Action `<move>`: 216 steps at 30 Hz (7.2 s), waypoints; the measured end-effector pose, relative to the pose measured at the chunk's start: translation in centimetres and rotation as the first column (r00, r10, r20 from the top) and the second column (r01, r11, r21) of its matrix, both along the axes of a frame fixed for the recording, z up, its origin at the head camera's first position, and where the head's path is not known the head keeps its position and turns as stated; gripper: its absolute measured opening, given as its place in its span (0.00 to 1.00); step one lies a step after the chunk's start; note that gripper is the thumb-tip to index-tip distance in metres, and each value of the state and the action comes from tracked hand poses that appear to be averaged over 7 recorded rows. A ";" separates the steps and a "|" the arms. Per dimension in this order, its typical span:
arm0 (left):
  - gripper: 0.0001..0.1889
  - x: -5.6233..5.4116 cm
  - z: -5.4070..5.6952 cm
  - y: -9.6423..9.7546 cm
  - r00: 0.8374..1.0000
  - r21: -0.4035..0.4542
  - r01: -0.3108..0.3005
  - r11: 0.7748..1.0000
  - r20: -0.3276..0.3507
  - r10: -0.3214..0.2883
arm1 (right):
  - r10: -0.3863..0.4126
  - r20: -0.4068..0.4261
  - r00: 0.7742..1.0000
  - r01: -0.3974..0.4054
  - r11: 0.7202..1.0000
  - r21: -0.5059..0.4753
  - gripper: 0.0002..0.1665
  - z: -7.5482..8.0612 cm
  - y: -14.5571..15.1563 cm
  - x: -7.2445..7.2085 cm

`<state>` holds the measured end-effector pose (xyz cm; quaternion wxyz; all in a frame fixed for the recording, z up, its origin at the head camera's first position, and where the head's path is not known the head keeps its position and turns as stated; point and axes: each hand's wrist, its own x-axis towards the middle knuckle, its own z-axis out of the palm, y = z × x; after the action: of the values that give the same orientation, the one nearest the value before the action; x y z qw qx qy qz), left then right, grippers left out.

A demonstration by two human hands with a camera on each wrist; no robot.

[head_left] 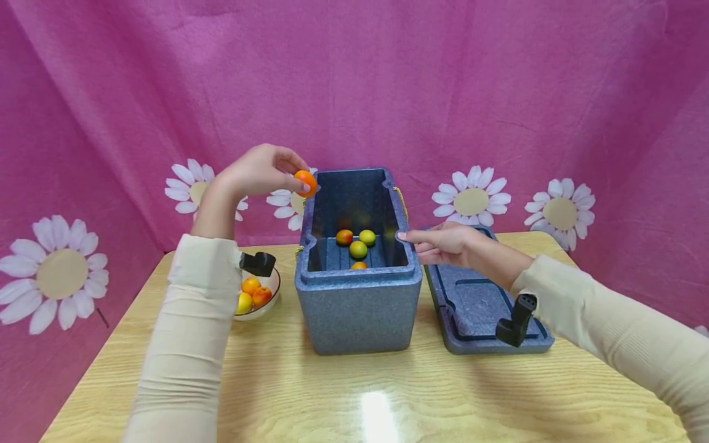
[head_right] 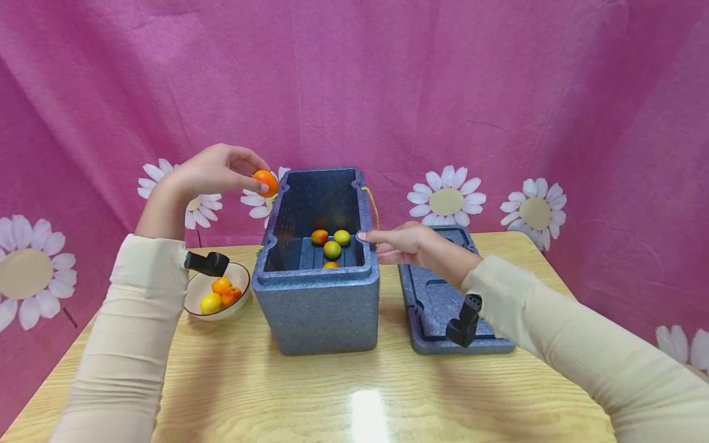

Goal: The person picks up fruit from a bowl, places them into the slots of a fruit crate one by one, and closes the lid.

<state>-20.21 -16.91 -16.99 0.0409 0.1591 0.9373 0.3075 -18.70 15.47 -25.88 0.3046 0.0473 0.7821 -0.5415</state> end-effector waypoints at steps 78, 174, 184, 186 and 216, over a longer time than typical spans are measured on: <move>0.17 -1.0 -16.2 -7.0 0.985 0.108 -0.066 0.992 0.167 0.048 | 0.021 -0.001 1.000 -0.021 1.000 -0.009 0.51 -0.1 0.5 -0.1; 0.20 1.5 -11.8 -5.0 0.994 -0.081 -0.023 0.996 0.103 0.031 | 0.021 -0.009 1.000 -0.021 1.000 0.000 0.52 -0.1 0.5 0.0; 0.20 1.3 -10.2 -4.1 0.998 -0.087 0.000 0.996 0.060 0.005 | 0.003 0.005 1.000 -0.003 1.000 -0.019 0.52 -0.2 0.7 -0.1; 0.20 1.3 -9.8 -4.0 0.998 -0.090 0.005 0.996 0.064 0.001 | 0.005 0.006 1.000 -0.005 1.000 -0.020 0.52 -0.2 0.7 -0.1; 0.18 0.5 -2.6 1.4 1.000 -0.118 0.011 0.993 0.015 -0.010 | 0.008 -0.007 1.000 -0.008 1.000 0.003 0.52 -0.3 0.5 -0.2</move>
<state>-19.74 -15.54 -19.62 0.0585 0.1592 0.9526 0.2526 -18.86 16.00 -26.21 0.3041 0.0426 0.7841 -0.5393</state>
